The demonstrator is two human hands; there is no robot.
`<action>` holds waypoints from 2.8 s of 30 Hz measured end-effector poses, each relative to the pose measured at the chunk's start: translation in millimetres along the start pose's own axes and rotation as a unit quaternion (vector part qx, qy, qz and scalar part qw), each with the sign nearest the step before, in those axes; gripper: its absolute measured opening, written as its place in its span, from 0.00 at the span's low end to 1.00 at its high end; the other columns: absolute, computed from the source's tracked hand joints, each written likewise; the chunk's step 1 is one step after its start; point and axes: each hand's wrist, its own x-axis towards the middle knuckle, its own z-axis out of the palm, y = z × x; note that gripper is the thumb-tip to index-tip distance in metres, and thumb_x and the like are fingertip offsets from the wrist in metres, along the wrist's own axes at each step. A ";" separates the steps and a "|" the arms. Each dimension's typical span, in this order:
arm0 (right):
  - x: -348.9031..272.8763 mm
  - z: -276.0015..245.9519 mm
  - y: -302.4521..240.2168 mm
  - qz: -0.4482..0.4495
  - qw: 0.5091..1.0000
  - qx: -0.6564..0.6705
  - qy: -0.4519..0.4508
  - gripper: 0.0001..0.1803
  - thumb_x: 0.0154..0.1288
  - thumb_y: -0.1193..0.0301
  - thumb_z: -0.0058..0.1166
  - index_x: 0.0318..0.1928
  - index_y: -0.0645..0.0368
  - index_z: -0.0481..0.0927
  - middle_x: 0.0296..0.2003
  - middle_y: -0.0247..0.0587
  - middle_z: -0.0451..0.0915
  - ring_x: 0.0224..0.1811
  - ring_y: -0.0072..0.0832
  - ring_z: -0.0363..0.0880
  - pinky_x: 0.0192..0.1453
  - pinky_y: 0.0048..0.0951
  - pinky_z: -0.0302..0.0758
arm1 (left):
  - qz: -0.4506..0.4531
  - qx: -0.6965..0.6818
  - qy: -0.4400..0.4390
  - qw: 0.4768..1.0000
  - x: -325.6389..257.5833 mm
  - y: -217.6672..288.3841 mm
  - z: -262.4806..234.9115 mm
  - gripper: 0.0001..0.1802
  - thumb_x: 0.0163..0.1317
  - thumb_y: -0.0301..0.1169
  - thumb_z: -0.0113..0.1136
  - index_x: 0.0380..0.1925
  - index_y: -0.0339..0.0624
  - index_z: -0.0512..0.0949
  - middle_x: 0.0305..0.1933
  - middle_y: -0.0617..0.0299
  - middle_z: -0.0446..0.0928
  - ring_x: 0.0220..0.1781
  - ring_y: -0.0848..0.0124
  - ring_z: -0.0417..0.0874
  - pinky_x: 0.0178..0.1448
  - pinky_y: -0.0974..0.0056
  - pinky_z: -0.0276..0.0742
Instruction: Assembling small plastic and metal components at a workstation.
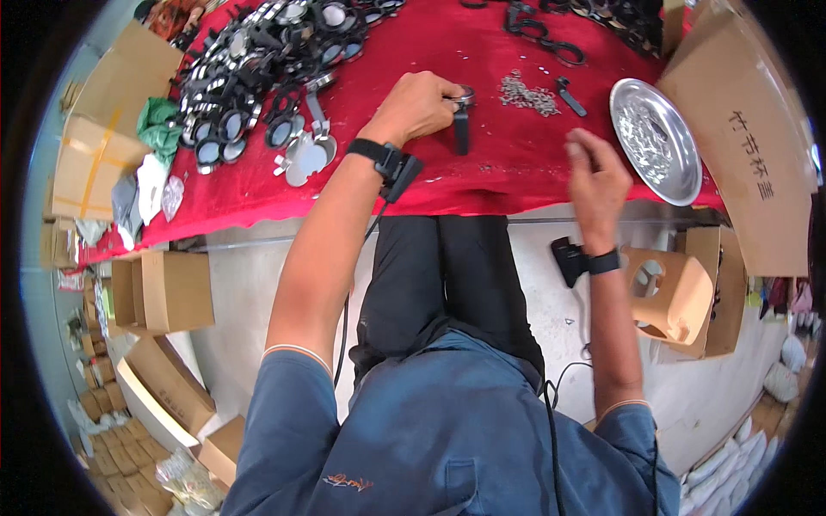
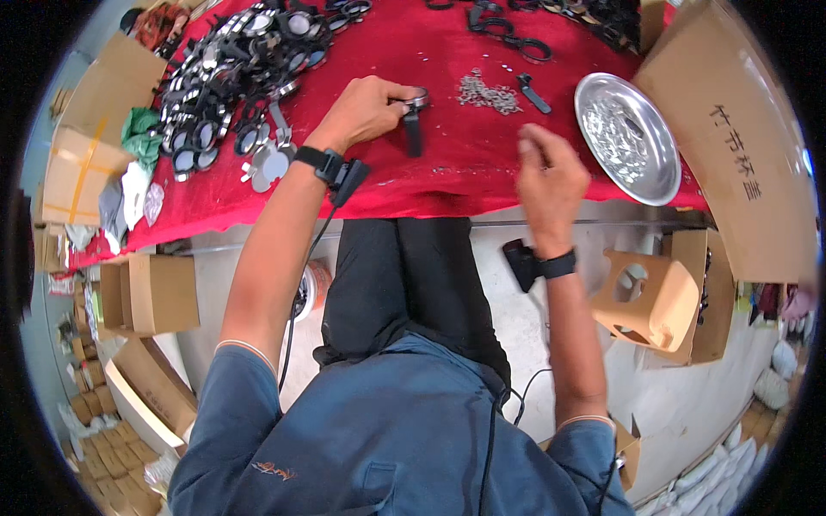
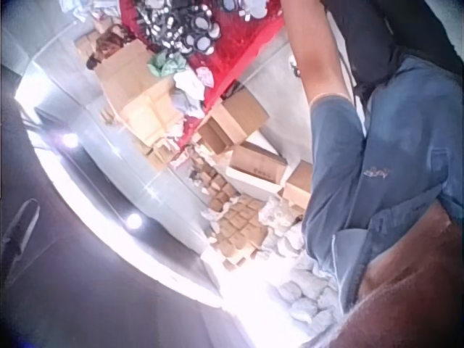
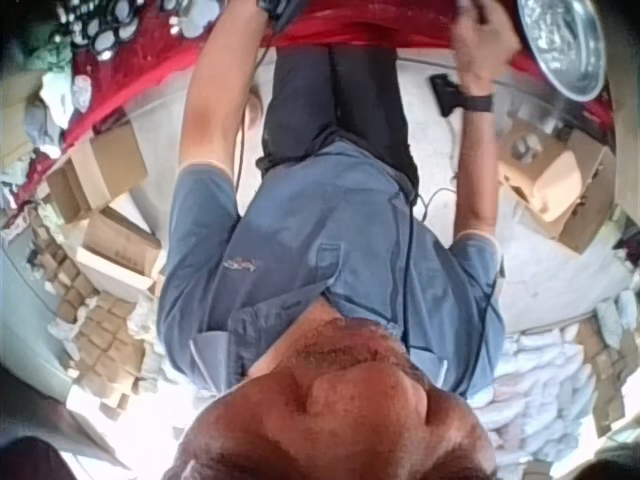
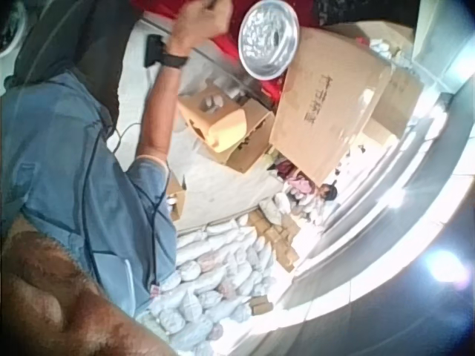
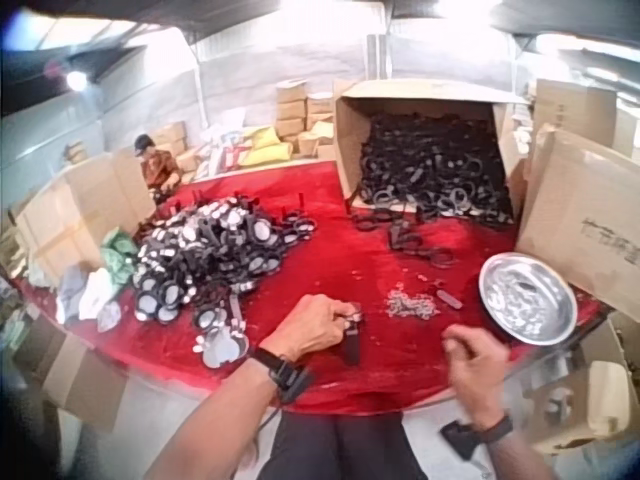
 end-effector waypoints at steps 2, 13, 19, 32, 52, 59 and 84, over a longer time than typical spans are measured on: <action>28.3 -42.0 25.3 0.040 0.997 -0.068 0.006 0.11 0.75 0.72 0.65 0.53 0.60 0.93 0.46 0.49 0.94 0.46 0.42 0.94 0.57 0.38 0.86 | 0.025 0.006 -0.004 1.000 2.7 -5.2 -1.1 0.20 0.64 0.29 0.61 0.54 0.46 0.92 0.45 0.37 0.87 0.48 0.37 0.89 0.55 0.45 0.85; 117.9 -122.5 154.9 0.019 0.905 -0.262 -0.336 0.11 0.57 0.67 0.71 0.40 0.55 0.96 0.39 0.51 0.93 0.46 0.49 0.93 0.57 0.48 0.87 | 0.035 -0.031 -0.052 0.998 11.9 -11.8 0.1 0.17 0.74 0.25 0.66 0.61 0.42 0.89 0.58 0.48 0.92 0.61 0.57 0.93 0.68 0.59 0.81; 100.6 -76.9 158.8 0.012 0.894 -0.324 -0.311 0.12 0.56 0.66 0.68 0.34 0.61 0.93 0.37 0.63 0.90 0.42 0.57 0.93 0.53 0.53 0.89 | 0.086 -0.059 -0.020 0.994 -1.0 -21.3 -0.3 0.15 0.69 0.23 0.66 0.54 0.42 0.89 0.46 0.38 0.87 0.55 0.42 0.91 0.63 0.53 0.83; 93.4 -86.4 158.5 -0.020 0.886 -0.366 -0.283 0.08 0.63 0.74 0.60 0.39 0.62 0.89 0.38 0.60 0.91 0.46 0.56 0.93 0.53 0.54 0.88 | 0.002 -0.044 0.035 0.998 3.8 -4.9 10.6 0.18 0.63 0.23 0.67 0.54 0.39 0.91 0.44 0.36 0.89 0.49 0.44 0.94 0.58 0.55 0.85; 56.8 14.0 -0.9 0.376 0.776 0.472 -0.182 0.05 0.80 0.73 0.64 0.49 0.62 0.84 0.43 0.37 0.90 0.40 0.20 0.89 0.35 0.21 0.82 | 0.013 -0.028 -0.018 0.999 6.3 -5.9 9.2 0.19 0.71 0.24 0.67 0.60 0.44 0.89 0.55 0.43 0.90 0.61 0.52 0.93 0.65 0.56 0.85; 27.4 117.0 -30.9 0.456 0.701 0.513 -0.193 0.07 0.83 0.69 0.63 0.49 0.59 0.84 0.38 0.30 0.84 0.35 0.18 0.80 0.38 0.25 0.79 | -0.034 -0.053 0.008 0.998 -8.0 -3.8 6.6 0.18 0.71 0.25 0.66 0.60 0.41 0.89 0.55 0.38 0.89 0.65 0.50 0.91 0.69 0.55 0.82; 36.4 135.6 -15.4 0.226 0.897 0.273 -0.265 0.12 0.77 0.77 0.61 0.55 0.63 0.92 0.39 0.40 0.92 0.33 0.22 0.87 0.40 0.29 0.85 | -0.042 -0.071 -0.018 0.996 -7.0 -5.0 0.4 0.18 0.72 0.25 0.65 0.60 0.38 0.88 0.61 0.40 0.88 0.70 0.50 0.88 0.75 0.55 0.80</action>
